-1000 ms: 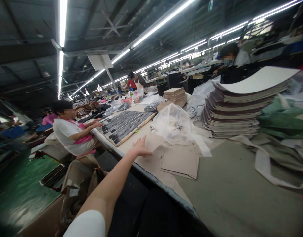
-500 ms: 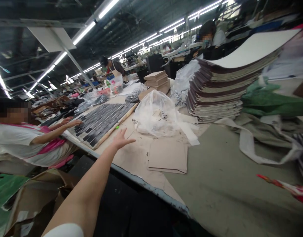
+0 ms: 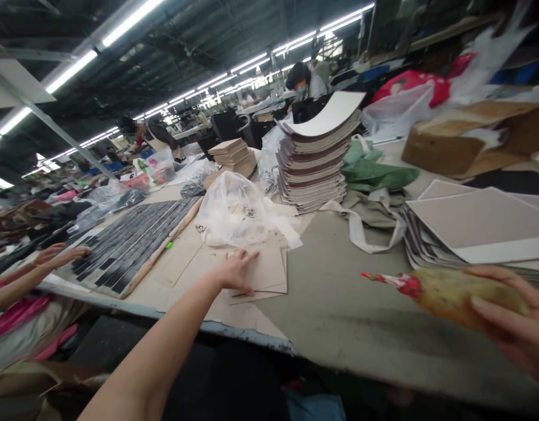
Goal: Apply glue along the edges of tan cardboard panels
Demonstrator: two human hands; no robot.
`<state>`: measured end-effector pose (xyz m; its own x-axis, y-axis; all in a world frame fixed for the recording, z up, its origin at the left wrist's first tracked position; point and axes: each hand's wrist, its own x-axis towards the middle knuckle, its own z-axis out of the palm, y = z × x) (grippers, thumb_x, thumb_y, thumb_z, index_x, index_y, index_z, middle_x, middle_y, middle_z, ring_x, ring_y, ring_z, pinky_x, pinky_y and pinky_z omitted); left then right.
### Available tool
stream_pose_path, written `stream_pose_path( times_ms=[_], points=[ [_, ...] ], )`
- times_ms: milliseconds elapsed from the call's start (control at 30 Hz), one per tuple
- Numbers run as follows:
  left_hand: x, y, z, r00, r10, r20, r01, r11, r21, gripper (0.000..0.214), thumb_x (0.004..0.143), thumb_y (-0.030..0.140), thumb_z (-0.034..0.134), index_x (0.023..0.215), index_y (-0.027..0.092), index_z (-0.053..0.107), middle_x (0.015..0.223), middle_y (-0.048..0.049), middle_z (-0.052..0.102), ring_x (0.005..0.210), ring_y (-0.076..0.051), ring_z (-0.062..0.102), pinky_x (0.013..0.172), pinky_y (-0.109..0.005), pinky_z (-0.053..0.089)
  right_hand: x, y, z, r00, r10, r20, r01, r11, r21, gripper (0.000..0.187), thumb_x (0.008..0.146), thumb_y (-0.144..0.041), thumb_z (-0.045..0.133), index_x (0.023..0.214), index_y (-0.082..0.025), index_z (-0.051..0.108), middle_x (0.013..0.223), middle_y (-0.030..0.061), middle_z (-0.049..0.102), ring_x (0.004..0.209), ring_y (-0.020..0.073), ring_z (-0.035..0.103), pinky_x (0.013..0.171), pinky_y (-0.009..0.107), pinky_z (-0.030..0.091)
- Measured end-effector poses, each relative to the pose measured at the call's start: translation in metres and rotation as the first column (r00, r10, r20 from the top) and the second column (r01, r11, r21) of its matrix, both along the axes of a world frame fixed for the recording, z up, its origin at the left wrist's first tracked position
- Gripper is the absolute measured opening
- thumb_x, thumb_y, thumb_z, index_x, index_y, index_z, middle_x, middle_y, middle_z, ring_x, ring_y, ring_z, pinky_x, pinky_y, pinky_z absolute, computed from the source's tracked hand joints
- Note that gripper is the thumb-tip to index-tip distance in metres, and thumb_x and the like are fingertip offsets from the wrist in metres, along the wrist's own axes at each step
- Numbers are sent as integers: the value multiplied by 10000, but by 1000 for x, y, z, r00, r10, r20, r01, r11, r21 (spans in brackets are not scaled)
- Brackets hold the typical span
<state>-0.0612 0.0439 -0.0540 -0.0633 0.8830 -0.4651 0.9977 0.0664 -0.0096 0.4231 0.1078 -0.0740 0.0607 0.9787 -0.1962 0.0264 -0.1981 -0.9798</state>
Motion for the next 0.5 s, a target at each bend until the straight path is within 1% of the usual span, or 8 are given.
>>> stream_pose_path(
  times_ms=[67,100,200,267,333,400,433,500],
  points=[
    [-1,-5,4,1000,14,-16,-13,999,39,1208,531,587,738,1499,220,116,1498,-242,222,1394,-388,191,1070,-647,74,0,-2,3,996,8,-91,-13,998,-62,649,326,-410,875,918,-342,617,812,47,636,638,204,610,478,240,511],
    [-1,-9,7,999,29,-20,-28,998,62,1187,554,583,728,1500,214,114,1504,-239,212,1401,-385,172,1071,-647,73,0,-3,5,991,9,-130,-18,997,-70,638,332,-393,874,913,-341,615,800,46,629,635,200,604,484,236,508],
    [6,-23,23,996,84,-11,-81,981,174,1122,623,582,687,1502,206,100,1511,-212,219,1407,-372,161,1086,-629,61,-1,-5,9,979,4,-204,-12,999,-36,585,361,-361,866,891,-327,621,793,57,622,635,199,595,492,243,503],
    [18,-32,34,993,100,54,-111,964,241,1076,669,600,649,1504,215,91,1521,-173,234,1403,-351,191,1115,-572,84,1,-6,10,965,-4,-262,-1,1000,-18,558,398,-328,857,906,-321,627,852,64,632,673,206,608,518,257,516],
    [38,-39,41,980,95,173,-141,950,277,1045,701,629,612,1505,223,81,1544,-127,212,1405,-312,206,1137,-468,149,4,-6,12,934,-50,-354,43,999,-27,517,447,-299,829,926,-309,636,949,73,638,733,224,625,555,288,537],
    [64,-41,40,953,115,280,-190,947,259,1044,717,666,574,1506,212,63,1552,-114,199,1400,-284,231,1121,-382,224,7,-7,19,872,-152,-465,132,988,-77,455,520,-306,767,959,-292,645,1067,88,625,799,254,636,582,344,556],
    [79,-41,36,944,139,298,-215,947,239,1059,713,686,559,1507,199,55,1542,-128,219,1385,-288,264,1104,-371,257,8,-8,24,832,-211,-514,177,978,-115,418,566,-323,726,975,-279,647,1108,101,616,821,266,637,586,368,561],
    [111,-39,24,952,179,247,-232,951,206,1095,693,727,534,1507,174,55,1469,-177,335,1312,-334,373,1053,-411,320,10,-8,34,751,-297,-590,238,955,-179,352,666,-346,635,1004,-246,644,1123,132,613,840,272,639,597,390,564]
  ],
)
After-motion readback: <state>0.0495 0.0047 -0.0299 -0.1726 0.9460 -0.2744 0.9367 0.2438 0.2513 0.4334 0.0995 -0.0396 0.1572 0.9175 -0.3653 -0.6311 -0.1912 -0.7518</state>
